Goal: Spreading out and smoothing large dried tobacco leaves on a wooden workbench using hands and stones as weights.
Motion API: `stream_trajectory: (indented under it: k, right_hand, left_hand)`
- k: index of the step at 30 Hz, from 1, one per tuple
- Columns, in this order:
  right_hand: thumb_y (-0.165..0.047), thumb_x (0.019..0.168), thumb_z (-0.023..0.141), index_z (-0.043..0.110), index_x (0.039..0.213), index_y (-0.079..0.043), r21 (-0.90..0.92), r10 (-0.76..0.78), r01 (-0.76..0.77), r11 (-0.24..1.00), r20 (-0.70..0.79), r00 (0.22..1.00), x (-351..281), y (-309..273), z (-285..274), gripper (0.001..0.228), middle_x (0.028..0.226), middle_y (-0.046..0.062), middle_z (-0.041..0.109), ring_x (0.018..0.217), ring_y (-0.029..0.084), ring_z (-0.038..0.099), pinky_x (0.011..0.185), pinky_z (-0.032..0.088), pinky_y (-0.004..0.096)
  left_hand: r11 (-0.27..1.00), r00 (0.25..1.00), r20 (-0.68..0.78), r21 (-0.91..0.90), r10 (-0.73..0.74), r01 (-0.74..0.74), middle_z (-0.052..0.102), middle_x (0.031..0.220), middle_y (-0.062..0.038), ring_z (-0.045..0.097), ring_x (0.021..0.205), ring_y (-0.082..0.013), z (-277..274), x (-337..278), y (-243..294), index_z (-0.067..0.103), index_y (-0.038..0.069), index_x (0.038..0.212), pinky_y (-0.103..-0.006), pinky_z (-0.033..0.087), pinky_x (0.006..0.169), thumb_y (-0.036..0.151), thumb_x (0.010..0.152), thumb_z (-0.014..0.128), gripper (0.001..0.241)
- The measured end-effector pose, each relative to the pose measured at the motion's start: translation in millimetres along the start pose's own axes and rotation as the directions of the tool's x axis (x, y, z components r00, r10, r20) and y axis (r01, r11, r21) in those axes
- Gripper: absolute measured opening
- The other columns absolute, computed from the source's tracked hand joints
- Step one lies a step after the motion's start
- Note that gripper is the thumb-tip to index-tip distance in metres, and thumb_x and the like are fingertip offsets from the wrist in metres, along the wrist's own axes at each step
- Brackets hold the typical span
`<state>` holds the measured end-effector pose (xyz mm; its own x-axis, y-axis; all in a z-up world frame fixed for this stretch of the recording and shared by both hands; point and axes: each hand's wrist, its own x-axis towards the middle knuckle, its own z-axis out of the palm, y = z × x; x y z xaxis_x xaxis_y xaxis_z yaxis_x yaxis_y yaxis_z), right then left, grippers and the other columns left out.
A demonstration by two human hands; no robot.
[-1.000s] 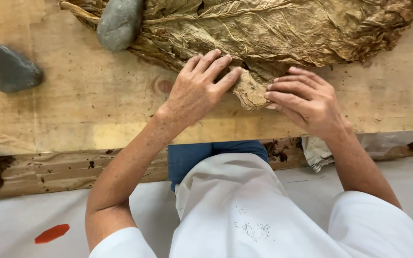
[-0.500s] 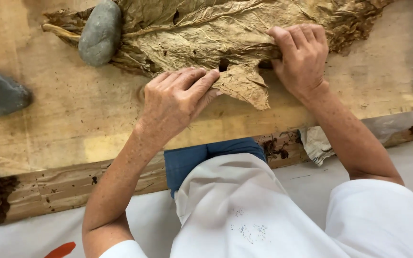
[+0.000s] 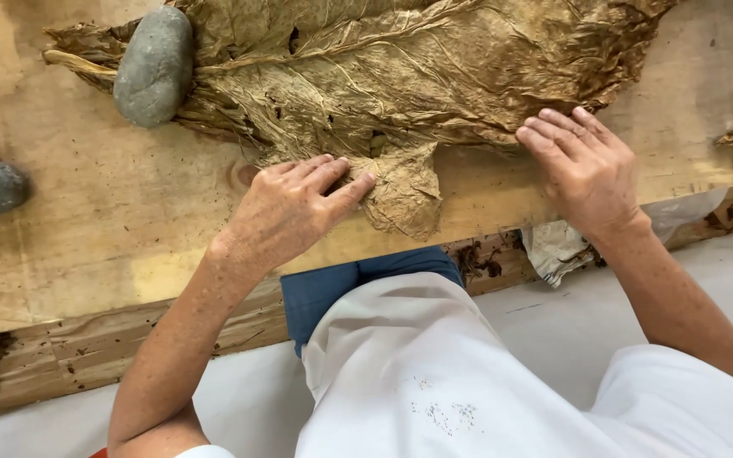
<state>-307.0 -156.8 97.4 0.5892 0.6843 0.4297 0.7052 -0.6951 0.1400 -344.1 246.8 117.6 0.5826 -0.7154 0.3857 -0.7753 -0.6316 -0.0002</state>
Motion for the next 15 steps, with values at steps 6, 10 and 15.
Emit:
stream_trajectory:
  k: [6,10,15]
  right_hand:
    - [0.005,0.1,0.08,0.083,0.114,-0.004,0.029,0.017,-0.016,0.999,-0.037,0.999,-8.5,-12.7,-9.7,0.018,0.116,0.012,0.083,0.113,0.028,0.078,0.102,0.061,0.04]
    - [-0.006,0.104,0.085,0.079,0.12,0.0,0.11,0.101,-0.095,0.989,-0.053,0.994,-6.1,-21.9,-10.1,0.018,0.124,0.017,0.079,0.117,0.031,0.073,0.104,0.057,0.044]
    - [-0.025,0.101,0.062,0.063,0.129,0.002,0.817,0.386,-0.487,0.309,0.361,0.849,31.4,-94.2,-15.6,0.038,0.116,0.023,0.068,0.109,0.036,0.066,0.1,0.049,0.052]
  left_hand:
    - [0.999,0.987,-0.152,0.029,0.04,-0.036,0.071,0.1,-0.004,0.072,0.093,-0.0195,-4.6,15.9,15.8,0.067,0.012,0.101,-0.0289,0.057,0.073,0.008,0.103,0.068,0.005]
    - [0.998,0.964,-0.26,0.052,0.05,-0.038,0.06,0.087,-0.003,0.062,0.08,-0.0168,2.8,18.2,21.7,0.061,0.012,0.089,-0.027,0.05,0.065,0.007,0.106,0.064,0.018]
    - [0.999,0.892,-0.451,-0.004,-0.031,0.033,0.056,0.083,-0.007,0.064,0.075,-0.0228,13.9,20.5,32.2,0.066,0.009,0.091,-0.0285,0.053,0.069,0.01,0.106,0.053,0.02]
